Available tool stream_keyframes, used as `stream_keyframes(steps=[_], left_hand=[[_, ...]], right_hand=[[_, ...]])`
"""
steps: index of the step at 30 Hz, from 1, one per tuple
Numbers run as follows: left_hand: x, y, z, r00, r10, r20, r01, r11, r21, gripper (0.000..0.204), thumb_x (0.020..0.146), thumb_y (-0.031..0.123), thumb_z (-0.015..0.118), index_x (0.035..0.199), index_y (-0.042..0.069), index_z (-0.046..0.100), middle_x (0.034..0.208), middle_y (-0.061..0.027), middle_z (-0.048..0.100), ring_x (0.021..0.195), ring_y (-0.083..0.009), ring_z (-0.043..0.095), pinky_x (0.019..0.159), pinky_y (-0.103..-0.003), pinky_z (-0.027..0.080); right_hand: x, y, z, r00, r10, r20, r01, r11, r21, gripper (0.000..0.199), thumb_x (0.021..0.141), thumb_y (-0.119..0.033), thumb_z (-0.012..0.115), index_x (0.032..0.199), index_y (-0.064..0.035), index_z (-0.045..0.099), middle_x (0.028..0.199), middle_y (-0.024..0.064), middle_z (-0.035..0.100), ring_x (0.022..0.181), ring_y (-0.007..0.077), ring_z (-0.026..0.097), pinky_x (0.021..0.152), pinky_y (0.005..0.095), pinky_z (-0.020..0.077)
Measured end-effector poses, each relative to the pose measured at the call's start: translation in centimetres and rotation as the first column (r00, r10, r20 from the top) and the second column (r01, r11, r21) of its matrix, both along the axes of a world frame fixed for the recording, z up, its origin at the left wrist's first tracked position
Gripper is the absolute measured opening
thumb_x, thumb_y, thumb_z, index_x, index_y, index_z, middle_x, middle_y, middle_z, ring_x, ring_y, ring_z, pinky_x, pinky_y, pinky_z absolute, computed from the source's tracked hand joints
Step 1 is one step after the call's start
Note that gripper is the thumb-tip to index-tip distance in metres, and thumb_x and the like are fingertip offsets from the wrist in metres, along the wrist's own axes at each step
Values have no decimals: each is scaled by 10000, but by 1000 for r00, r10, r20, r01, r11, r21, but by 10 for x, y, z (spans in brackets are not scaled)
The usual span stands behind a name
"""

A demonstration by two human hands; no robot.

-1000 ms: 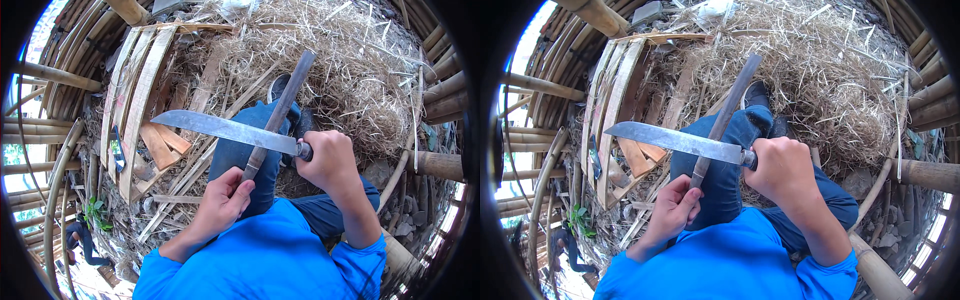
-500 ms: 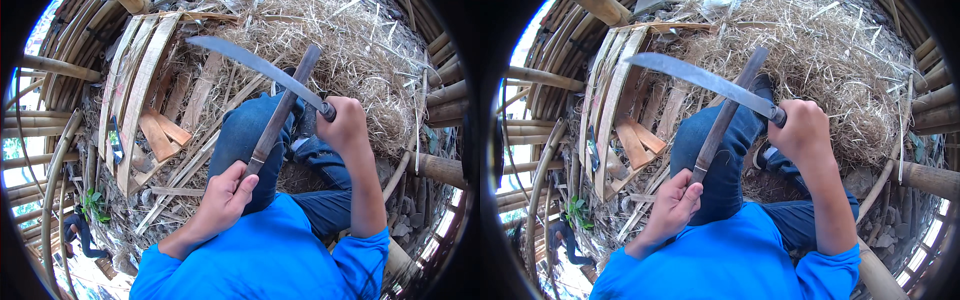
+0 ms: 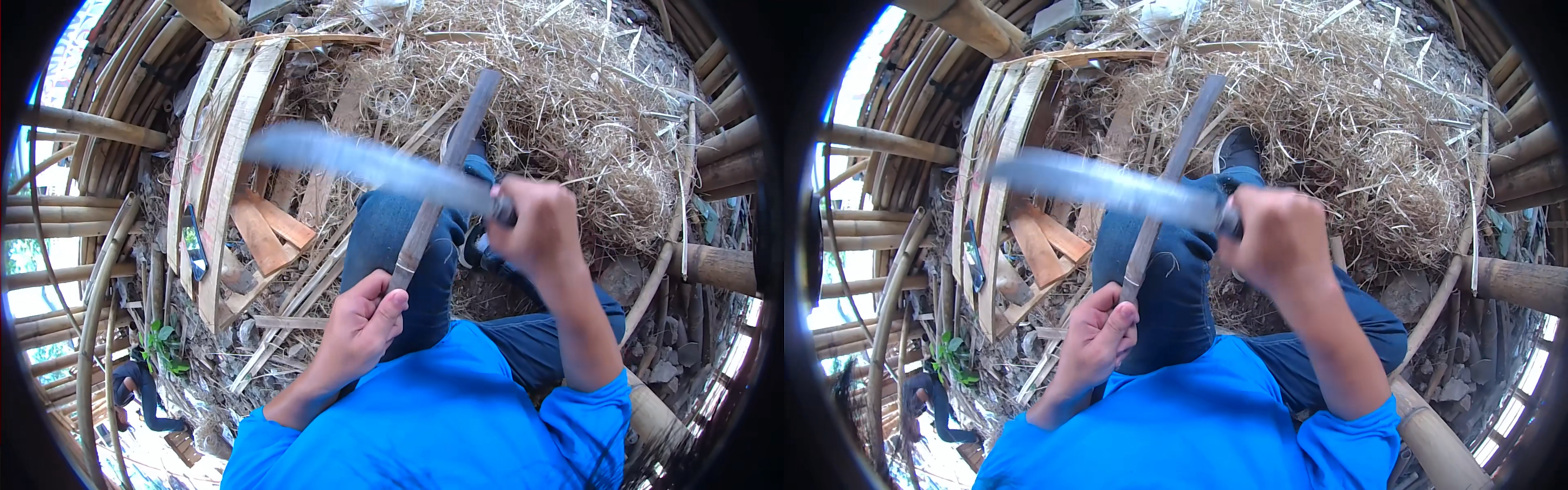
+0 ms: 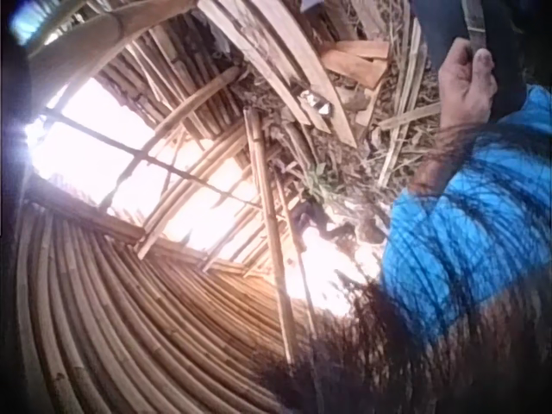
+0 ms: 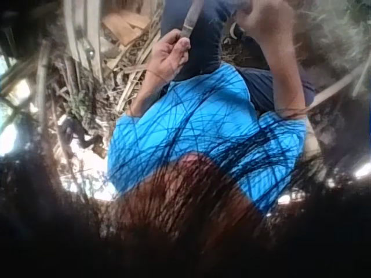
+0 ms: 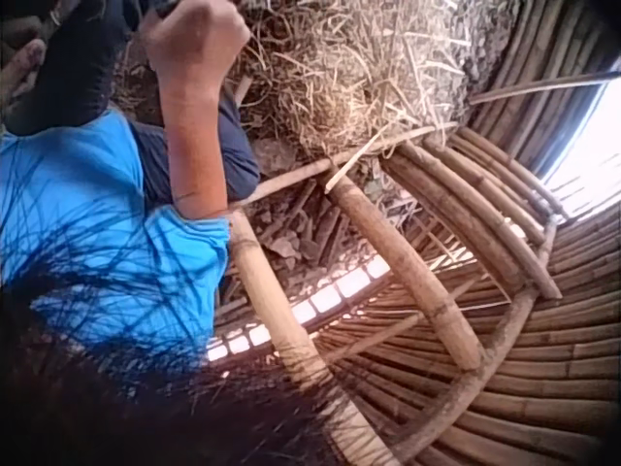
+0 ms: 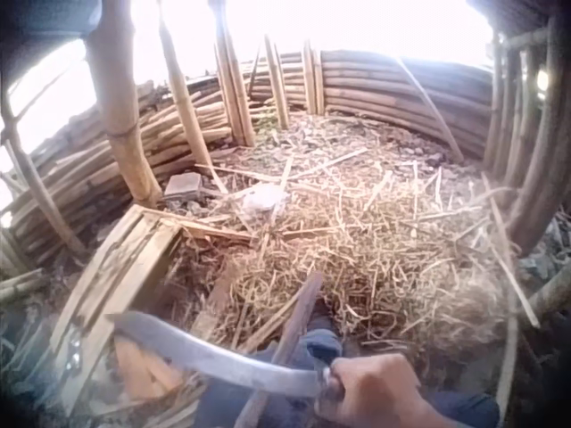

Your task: The person strips bark from a wooden stick using a large knife while seated on the ground.

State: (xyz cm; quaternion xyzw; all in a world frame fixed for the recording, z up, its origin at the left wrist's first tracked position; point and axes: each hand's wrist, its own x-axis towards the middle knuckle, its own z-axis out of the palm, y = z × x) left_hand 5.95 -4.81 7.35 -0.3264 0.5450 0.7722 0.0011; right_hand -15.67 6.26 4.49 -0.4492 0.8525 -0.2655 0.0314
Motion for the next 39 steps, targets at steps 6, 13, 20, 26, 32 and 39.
stream_keyframes(steps=[6, 13, 20, 26, 32, 39], left_hand=[[-2, 1, 2, 1000, -8, -16, 9, 999, 36, 241, 1011, 234, 518, 880, 38, 469, 624, 50, 398, 526, -13, 348, 438, -202, 250], [-1, -2, 2, 1000, -15, 1, 15, 1000, 2, 255, 1016, 248, 506, 867, 44, 464, 620, 53, 388, 529, -11, 340, 449, -198, 251], [-2, 0, 1, 1000, -18, 17, 19, 999, -33, 260, 1018, 246, 500, 848, 54, 455, 617, 62, 385, 538, -3, 333, 458, -193, 247], [0, -1, 0, 999, -40, 13, 40, 999, -4, 262, 1021, 248, 494, 842, 62, 452, 611, 67, 381, 534, 1, 333, 456, -190, 246], [1, -3, 4, 1000, -15, 23, 14, 999, 33, 260, 1020, 256, 494, 856, 59, 456, 604, 63, 399, 511, 0, 348, 434, -186, 253], [0, -5, 3, 1000, -23, 5, 23, 1000, 21, 251, 1023, 255, 480, 869, 59, 455, 618, 57, 399, 509, -6, 359, 424, -185, 271]], right_hand=[[15, 16, 6, 996, 86, -1, -86, 992, 95, 229, 590, -196, 766, 727, -68, 635, 678, 115, 649, 638, 296, 656, 581, 399, 517], [10, 9, -3, 996, 85, -28, -83, 995, 63, 286, 544, -226, 808, 718, -82, 632, 662, 97, 645, 632, 284, 656, 580, 395, 514], [7, 9, -4, 998, 62, -28, -59, 996, 71, 211, 601, -210, 775, 699, -92, 631, 668, 104, 647, 615, 298, 650, 579, 399, 518], [-57, 22, 1, 957, -265, -119, 285, 935, 212, 139, 771, -163, 603, 719, -42, 648, 673, 188, 637, 663, 362, 656, 633, 463, 523], [-25, 14, 6, 992, -123, 13, 122, 989, 84, 115, 716, -172, 646, 701, -58, 636, 663, 159, 634, 651, 353, 649, 621, 444, 521], [-26, 2, 0, 996, -36, -82, 40, 998, 45, 129, 675, -182, 684, 697, -73, 618, 646, 146, 625, 641, 351, 642, 593, 455, 515]])
